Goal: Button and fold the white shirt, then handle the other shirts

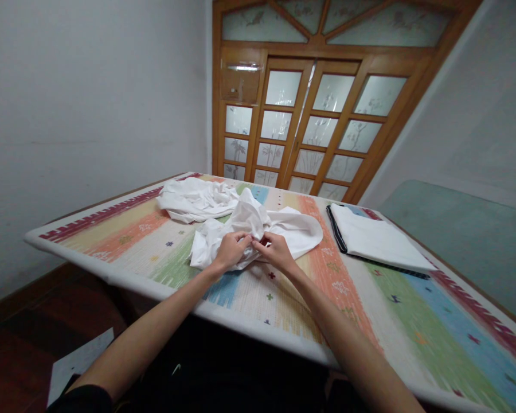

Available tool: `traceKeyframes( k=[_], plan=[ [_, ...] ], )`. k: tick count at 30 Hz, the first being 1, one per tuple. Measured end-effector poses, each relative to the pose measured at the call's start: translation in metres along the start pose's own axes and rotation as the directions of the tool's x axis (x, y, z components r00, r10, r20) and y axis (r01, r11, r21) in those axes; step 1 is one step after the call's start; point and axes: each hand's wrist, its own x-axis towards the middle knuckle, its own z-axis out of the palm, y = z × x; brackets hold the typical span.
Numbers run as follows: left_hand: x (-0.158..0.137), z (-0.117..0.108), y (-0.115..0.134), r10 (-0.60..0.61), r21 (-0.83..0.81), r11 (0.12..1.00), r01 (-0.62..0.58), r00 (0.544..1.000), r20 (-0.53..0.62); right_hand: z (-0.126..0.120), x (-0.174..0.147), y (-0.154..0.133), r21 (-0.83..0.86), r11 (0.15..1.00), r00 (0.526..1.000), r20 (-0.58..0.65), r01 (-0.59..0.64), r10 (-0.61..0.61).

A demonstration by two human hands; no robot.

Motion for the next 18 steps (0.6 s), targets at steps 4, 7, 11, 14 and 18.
traceKeyframes(
  k=[4, 7, 11, 14, 18],
  plan=[
    [0.002, 0.001, -0.005, -0.024, -0.068, 0.997, 0.025, 1.0, 0.015, 0.0, 0.002, 0.0, -0.012, 1.0, 0.999, 0.026, 0.024, -0.024],
    [0.002, 0.001, -0.008, -0.03, -0.07, 0.997, 0.032, 0.999, 0.024, -0.003, 0.004, 0.004, 0.035, 0.999, 0.994, 0.112, -0.008, 0.005],
    [0.0, 0.002, -0.007, -0.014, -0.011, 1.0, 0.014, 0.999, 0.03, -0.007, 0.005, 0.01, 0.12, 0.989, 0.973, 0.225, -0.084, 0.055],
    [-0.002, 0.002, -0.005, -0.003, 0.036, 0.999, 0.001, 0.999, 0.032, -0.009, 0.005, 0.012, 0.179, 0.975, 0.953, 0.294, -0.133, 0.076],
    [-0.003, 0.0, -0.003, -0.006, 0.057, 0.998, 0.004, 0.999, 0.051, -0.011, 0.004, 0.013, 0.268, 0.944, 0.939, 0.33, -0.192, 0.097]
  ],
)
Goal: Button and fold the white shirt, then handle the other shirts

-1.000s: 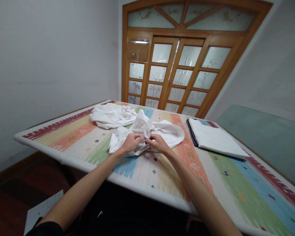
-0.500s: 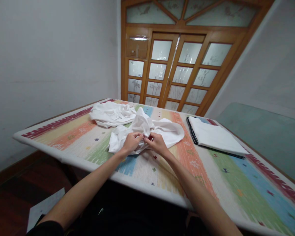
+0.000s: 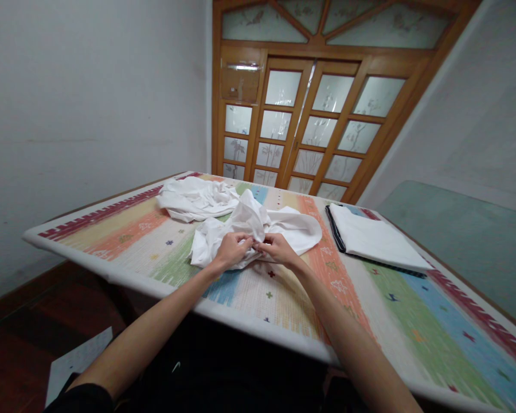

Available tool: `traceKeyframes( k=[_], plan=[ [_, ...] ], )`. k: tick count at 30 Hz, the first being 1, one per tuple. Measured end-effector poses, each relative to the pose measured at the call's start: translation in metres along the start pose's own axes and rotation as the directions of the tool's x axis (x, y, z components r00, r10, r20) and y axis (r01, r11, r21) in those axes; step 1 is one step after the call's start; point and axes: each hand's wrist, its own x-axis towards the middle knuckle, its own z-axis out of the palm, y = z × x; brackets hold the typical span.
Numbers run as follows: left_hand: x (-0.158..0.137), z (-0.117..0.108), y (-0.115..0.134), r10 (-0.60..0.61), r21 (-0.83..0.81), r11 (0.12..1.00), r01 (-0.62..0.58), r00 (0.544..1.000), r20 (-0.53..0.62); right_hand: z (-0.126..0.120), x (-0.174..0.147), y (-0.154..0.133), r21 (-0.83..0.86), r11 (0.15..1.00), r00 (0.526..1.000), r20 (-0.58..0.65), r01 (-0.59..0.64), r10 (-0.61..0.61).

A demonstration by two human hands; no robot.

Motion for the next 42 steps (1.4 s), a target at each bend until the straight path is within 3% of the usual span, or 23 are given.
traceKeyframes(
  k=[5, 13, 18, 29, 35, 42],
  plan=[
    [-0.004, -0.005, 0.003, -0.007, 0.043, 0.999, 0.006, 1.0, 0.022, 0.0, -0.002, -0.001, 0.079, 0.996, 0.997, -0.064, -0.027, 0.032],
    [-0.006, -0.008, 0.003, 0.087, 0.143, 0.984, -0.105, 0.988, 0.126, 0.001, -0.001, -0.001, 0.1, 0.994, 0.995, -0.08, -0.054, 0.062],
    [-0.005, -0.004, 0.004, 0.126, 0.195, 0.971, -0.141, 0.988, 0.087, 0.0, 0.002, -0.001, 0.072, 0.996, 0.997, -0.059, -0.051, 0.055],
    [-0.005, -0.01, -0.003, 0.075, -0.006, 0.997, -0.075, 0.992, 0.098, 0.002, 0.006, -0.002, -0.258, 0.96, 0.984, -0.113, 0.104, -0.136],
    [-0.004, -0.01, -0.004, 0.067, 0.005, 0.998, -0.068, 0.991, 0.116, 0.008, 0.006, -0.002, -0.505, 0.846, 0.965, -0.089, 0.17, -0.246],
    [-0.005, -0.008, -0.007, 0.018, -0.018, 1.0, -0.016, 0.998, 0.063, 0.016, 0.006, -0.003, -0.691, 0.71, 0.959, -0.09, 0.135, -0.27]
  ],
)
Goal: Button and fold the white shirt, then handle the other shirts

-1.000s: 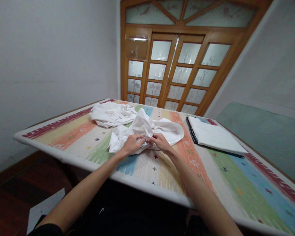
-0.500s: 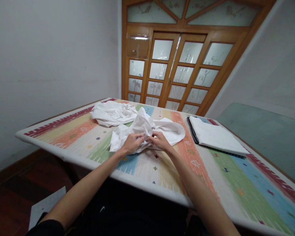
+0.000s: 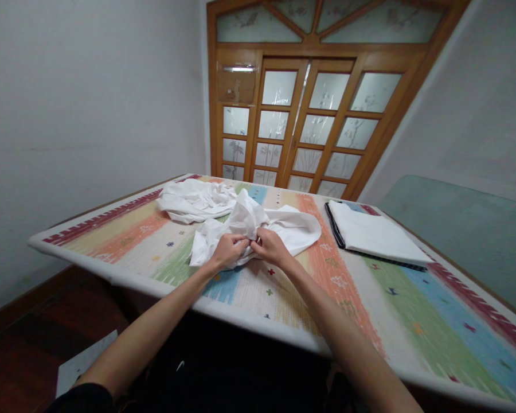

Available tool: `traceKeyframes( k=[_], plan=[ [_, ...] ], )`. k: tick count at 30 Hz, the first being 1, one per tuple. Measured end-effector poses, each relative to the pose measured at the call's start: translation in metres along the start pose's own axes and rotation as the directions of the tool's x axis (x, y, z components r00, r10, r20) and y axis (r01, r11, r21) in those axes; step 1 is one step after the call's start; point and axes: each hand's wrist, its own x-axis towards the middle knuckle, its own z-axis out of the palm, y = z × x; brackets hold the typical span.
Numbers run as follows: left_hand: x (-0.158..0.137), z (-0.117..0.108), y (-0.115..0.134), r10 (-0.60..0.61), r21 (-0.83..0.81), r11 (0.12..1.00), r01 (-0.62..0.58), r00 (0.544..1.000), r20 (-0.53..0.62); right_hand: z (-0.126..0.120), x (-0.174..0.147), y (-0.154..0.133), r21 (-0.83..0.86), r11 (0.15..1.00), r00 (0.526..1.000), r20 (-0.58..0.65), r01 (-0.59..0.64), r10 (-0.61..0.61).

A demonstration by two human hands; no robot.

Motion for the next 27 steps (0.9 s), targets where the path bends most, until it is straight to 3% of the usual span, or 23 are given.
traceKeyframes(
  k=[4, 9, 13, 19, 24, 27],
  plan=[
    [0.002, 0.002, -0.004, -0.053, -0.076, 0.996, 0.051, 0.998, -0.032, 0.005, -0.002, -0.002, 0.049, 0.998, 0.999, -0.031, -0.035, 0.037],
    [0.006, 0.004, -0.009, -0.129, -0.183, 0.977, 0.111, 0.988, -0.09, 0.008, -0.005, -0.002, 0.335, 0.936, 0.994, 0.014, -0.107, 0.108],
    [0.006, 0.005, -0.01, -0.164, -0.228, 0.964, 0.137, 0.981, -0.103, 0.012, -0.009, -0.007, 0.421, 0.899, 0.986, -0.058, -0.12, 0.159],
    [0.007, 0.005, -0.013, -0.169, -0.275, 0.953, 0.127, 0.976, -0.135, 0.018, -0.008, -0.01, 0.356, 0.932, 0.986, -0.12, -0.065, 0.115],
    [0.007, 0.007, -0.013, -0.183, -0.307, 0.942, 0.135, 0.974, -0.134, 0.016, -0.007, -0.004, 0.156, 0.987, 0.993, -0.102, -0.04, 0.057],
    [0.005, 0.006, -0.009, -0.206, -0.303, 0.939, 0.16, 0.97, -0.127, 0.011, -0.009, 0.004, 0.038, 0.995, 0.987, -0.128, -0.094, 0.098]
  ],
)
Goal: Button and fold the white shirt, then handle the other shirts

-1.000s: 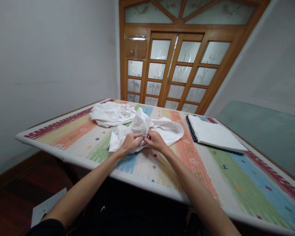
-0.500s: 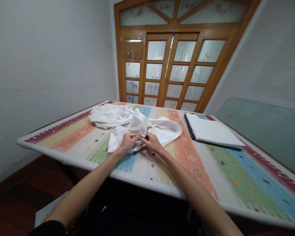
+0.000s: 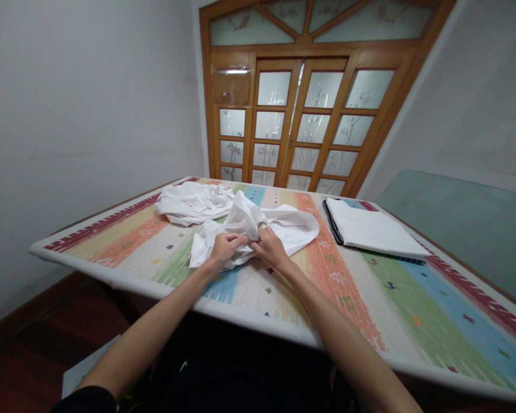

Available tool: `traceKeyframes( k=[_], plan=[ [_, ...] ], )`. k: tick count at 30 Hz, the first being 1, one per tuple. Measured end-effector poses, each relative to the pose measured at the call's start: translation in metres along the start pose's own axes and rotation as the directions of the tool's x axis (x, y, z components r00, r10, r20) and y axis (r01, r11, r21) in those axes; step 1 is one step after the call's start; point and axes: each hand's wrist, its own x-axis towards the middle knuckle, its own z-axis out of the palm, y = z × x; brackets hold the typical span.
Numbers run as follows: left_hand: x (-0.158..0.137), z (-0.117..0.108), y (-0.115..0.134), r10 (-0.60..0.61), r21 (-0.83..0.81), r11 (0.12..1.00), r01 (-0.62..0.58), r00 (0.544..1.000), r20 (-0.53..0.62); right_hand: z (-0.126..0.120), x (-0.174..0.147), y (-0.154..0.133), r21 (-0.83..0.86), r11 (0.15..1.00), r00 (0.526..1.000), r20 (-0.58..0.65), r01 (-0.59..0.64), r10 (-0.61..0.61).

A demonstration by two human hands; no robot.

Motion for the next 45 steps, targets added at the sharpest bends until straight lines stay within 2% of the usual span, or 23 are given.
traceKeyframes(
  k=[3, 7, 10, 14, 18, 23, 25, 28, 30, 32, 34, 35, 37, 40, 41, 42, 43, 45],
  plan=[
    [-0.005, -0.004, 0.008, 0.042, 0.115, 0.992, -0.045, 0.999, 0.025, -0.01, 0.003, 0.012, 0.0, 0.992, 0.988, -0.087, -0.125, 0.124],
    [-0.007, -0.017, 0.019, 0.204, 0.347, 0.911, -0.224, 0.974, 0.095, -0.03, 0.014, 0.028, 0.135, 0.953, 0.929, -0.222, -0.271, 0.296],
    [0.006, -0.031, 0.026, 0.366, 0.518, 0.75, -0.412, 0.91, 0.194, -0.047, 0.025, 0.038, 0.082, 0.957, 0.902, -0.32, -0.277, 0.289],
    [0.039, -0.046, 0.037, 0.507, 0.639, 0.471, -0.608, 0.779, 0.369, -0.069, 0.044, 0.055, -0.107, 0.939, 0.888, -0.374, -0.327, 0.267],
    [0.07, -0.052, 0.053, 0.614, 0.722, 0.302, -0.623, 0.706, 0.352, -0.085, 0.064, 0.075, -0.247, 0.878, 0.871, -0.393, -0.41, 0.296],
    [0.1, -0.058, 0.061, 0.684, 0.779, 0.152, -0.608, 0.634, 0.361, -0.09, 0.088, 0.092, -0.262, 0.841, 0.832, -0.447, -0.473, 0.328],
    [0.112, -0.061, 0.061, 0.686, 0.794, 0.13, -0.594, 0.632, 0.361, -0.091, 0.099, 0.095, -0.203, 0.849, 0.803, -0.485, -0.488, 0.345],
    [0.126, -0.064, 0.06, 0.689, 0.792, 0.204, -0.575, 0.659, 0.301, -0.092, 0.119, 0.092, 0.037, 0.876, 0.741, -0.517, -0.48, 0.428],
    [0.133, -0.064, 0.062, 0.701, 0.752, 0.278, -0.597, 0.662, 0.266, -0.09, 0.13, 0.086, 0.348, 0.838, 0.736, -0.41, -0.42, 0.539],
    [0.136, -0.063, 0.065, 0.72, 0.693, 0.343, -0.634, 0.651, 0.24, -0.085, 0.136, 0.078, 0.645, 0.671, 0.794, -0.161, -0.365, 0.586],
    [0.138, -0.061, 0.069, 0.729, 0.654, 0.389, -0.649, 0.651, 0.212, -0.076, 0.135, 0.071, 0.759, 0.522, 0.863, 0.101, -0.389, 0.495],
    [0.137, -0.06, 0.07, 0.729, 0.649, 0.396, -0.65, 0.652, 0.209, -0.071, 0.132, 0.068, 0.758, 0.501, 0.878, 0.194, -0.417, 0.437],
    [0.135, -0.055, 0.072, 0.713, 0.658, 0.341, -0.671, 0.641, 0.285, -0.057, 0.126, 0.066, 0.728, 0.529, 0.894, 0.286, -0.437, 0.345],
    [0.129, -0.042, 0.071, 0.593, 0.593, 0.176, -0.786, 0.565, 0.573, -0.034, 0.118, 0.072, 0.671, 0.611, 0.907, 0.3, -0.421, 0.296],
    [0.127, -0.037, 0.069, 0.535, 0.549, 0.159, -0.82, 0.539, 0.651, -0.026, 0.117, 0.075, 0.645, 0.631, 0.902, 0.301, -0.431, 0.308],
    [0.125, -0.031, 0.066, 0.494, 0.524, 0.175, -0.834, 0.535, 0.686, -0.018, 0.116, 0.078, 0.62, 0.646, 0.895, 0.304, -0.446, 0.327],
    [0.124, -0.026, 0.062, 0.465, 0.531, 0.215, -0.82, 0.564, 0.682, -0.011, 0.115, 0.081, 0.599, 0.655, 0.888, 0.307, -0.46, 0.343],
    [0.125, -0.017, 0.051, 0.414, 0.594, 0.323, -0.737, 0.674, 0.612, 0.003, 0.112, 0.086, 0.592, 0.657, 0.884, 0.324, -0.467, 0.336]
  ],
)
